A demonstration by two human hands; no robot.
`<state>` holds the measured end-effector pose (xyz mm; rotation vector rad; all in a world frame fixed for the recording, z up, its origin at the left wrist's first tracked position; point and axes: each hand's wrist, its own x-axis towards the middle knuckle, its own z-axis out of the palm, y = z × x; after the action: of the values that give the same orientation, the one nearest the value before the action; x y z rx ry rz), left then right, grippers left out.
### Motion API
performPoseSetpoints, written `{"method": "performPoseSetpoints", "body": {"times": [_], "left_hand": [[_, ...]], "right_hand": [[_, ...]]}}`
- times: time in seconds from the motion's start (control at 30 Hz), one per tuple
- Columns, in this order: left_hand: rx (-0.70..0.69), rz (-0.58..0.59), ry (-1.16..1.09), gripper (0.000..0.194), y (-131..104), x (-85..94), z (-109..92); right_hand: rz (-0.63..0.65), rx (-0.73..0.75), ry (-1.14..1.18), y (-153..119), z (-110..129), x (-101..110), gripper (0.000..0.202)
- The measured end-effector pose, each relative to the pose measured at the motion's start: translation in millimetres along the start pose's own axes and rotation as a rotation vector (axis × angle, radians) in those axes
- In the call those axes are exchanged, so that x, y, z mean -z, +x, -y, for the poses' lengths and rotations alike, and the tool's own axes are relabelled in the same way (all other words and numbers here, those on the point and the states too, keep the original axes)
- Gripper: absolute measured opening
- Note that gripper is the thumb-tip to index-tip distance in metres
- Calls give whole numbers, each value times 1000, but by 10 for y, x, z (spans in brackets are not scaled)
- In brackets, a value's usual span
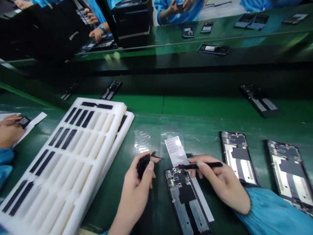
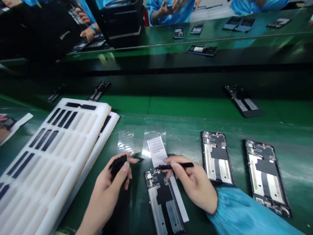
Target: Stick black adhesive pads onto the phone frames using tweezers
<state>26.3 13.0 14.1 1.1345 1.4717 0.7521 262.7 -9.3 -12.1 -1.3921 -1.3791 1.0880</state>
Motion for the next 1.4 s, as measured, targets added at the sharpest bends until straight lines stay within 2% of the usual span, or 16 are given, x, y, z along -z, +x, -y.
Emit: {"method": "performPoseSetpoints", "body": {"times": [0.1, 0.2, 0.3, 0.6, 0.73, 0.83, 0.93, 1.07, 1.17, 1.3, 1.4], "left_hand": [[211, 74, -416, 30, -110, 142, 11], [336, 118, -625, 26, -208, 224, 53], [376, 113, -673, 26, -286, 250, 93], [403, 124, -716, 31, -353, 266, 162], [395, 145, -731, 29, -348, 281, 222], [393, 179, -748, 30, -344, 288, 235], [392, 213, -766, 28, -354, 289, 216], [390, 249, -794, 28, -379, 288, 188], [378, 311, -833, 28, -400, 291, 178], [325, 372, -870, 30, -450, 295, 163], [270, 419, -877, 35, -500, 294, 151]], "right_hand": [[94, -26, 76, -110, -2, -137, 35], [130, -22, 115, -127, -31, -229, 29], [142, 11, 100, -107, -58, -256, 32], [121, 72, -6, -148, -76, -232, 23], [138, 208, -105, -156, -66, -209, 21], [219, 353, -146, -195, -119, -185, 29], [208, 398, -136, -270, -189, -164, 32], [-60, 248, -138, -308, -159, -123, 21], [-204, 106, -161, -229, -66, -78, 25], [-194, 16, -98, -115, -61, -18, 46], [-157, -79, 34, -104, -147, 8, 45]]}}
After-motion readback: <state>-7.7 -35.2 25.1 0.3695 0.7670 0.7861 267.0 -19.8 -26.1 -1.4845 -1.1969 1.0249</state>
